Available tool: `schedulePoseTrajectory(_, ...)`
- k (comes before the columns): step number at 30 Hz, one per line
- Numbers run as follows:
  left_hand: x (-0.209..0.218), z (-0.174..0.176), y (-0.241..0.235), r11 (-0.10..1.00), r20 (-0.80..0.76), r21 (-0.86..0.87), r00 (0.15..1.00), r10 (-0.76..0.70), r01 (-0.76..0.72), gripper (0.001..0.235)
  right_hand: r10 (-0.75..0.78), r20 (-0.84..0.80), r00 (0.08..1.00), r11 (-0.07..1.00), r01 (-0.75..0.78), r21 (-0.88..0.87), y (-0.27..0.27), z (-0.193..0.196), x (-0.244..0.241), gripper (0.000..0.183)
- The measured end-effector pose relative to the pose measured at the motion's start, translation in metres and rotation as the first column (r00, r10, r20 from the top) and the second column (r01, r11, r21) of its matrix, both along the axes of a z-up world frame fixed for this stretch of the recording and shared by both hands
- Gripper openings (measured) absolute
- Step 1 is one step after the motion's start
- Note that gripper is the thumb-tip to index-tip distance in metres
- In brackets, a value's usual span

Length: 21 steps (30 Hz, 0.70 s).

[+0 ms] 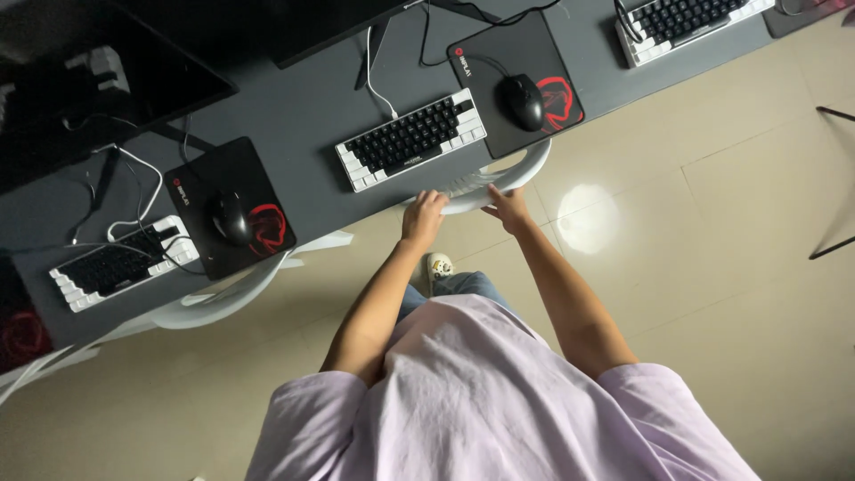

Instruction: The person repeatedly picks up white plastic chairs from a stack and places them under a long desk equipped with computer keyboards and mice. The action involves lifting the chairs by hand and positioning them in a row along the desk.

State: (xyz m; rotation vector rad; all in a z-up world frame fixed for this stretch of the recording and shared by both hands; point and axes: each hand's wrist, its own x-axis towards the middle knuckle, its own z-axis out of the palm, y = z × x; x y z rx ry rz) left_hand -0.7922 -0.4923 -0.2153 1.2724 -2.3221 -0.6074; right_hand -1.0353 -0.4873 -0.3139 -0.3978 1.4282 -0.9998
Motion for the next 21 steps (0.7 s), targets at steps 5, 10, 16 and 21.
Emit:
schedulePoseTrajectory(5, -0.002, 0.002, -0.015, 0.992, 0.064, 0.095, 0.995, 0.080, -0.085, 0.032, 0.032, -0.028, 0.999, 0.999, -0.032, 0.000, -0.005, -0.013, -0.006, 0.070)
schedulePoseTrajectory(10, 0.008, 0.000, -0.004, 0.953, 0.044, 0.256, 0.987, 0.157, -0.163, 0.035, -0.047, -0.054, 0.997, 0.998, 0.045, -0.039, 0.018, -0.008, 0.013, 0.065)
schedulePoseTrajectory(16, 0.054, 0.004, 0.034, 0.949, -0.183, 0.270, 0.959, 0.218, -0.165, 0.039, 0.163, 0.163, 0.973, 0.986, -0.155, -0.064, 0.073, 0.034, 0.085, 0.070)
schedulePoseTrajectory(21, 0.116, -0.002, 0.081, 0.865, -0.190, 0.430, 0.911, 0.366, -0.258, 0.043, 0.539, 0.053, 0.841, 0.839, -0.530, -0.127, 0.096, 0.057, 0.147, 0.056)
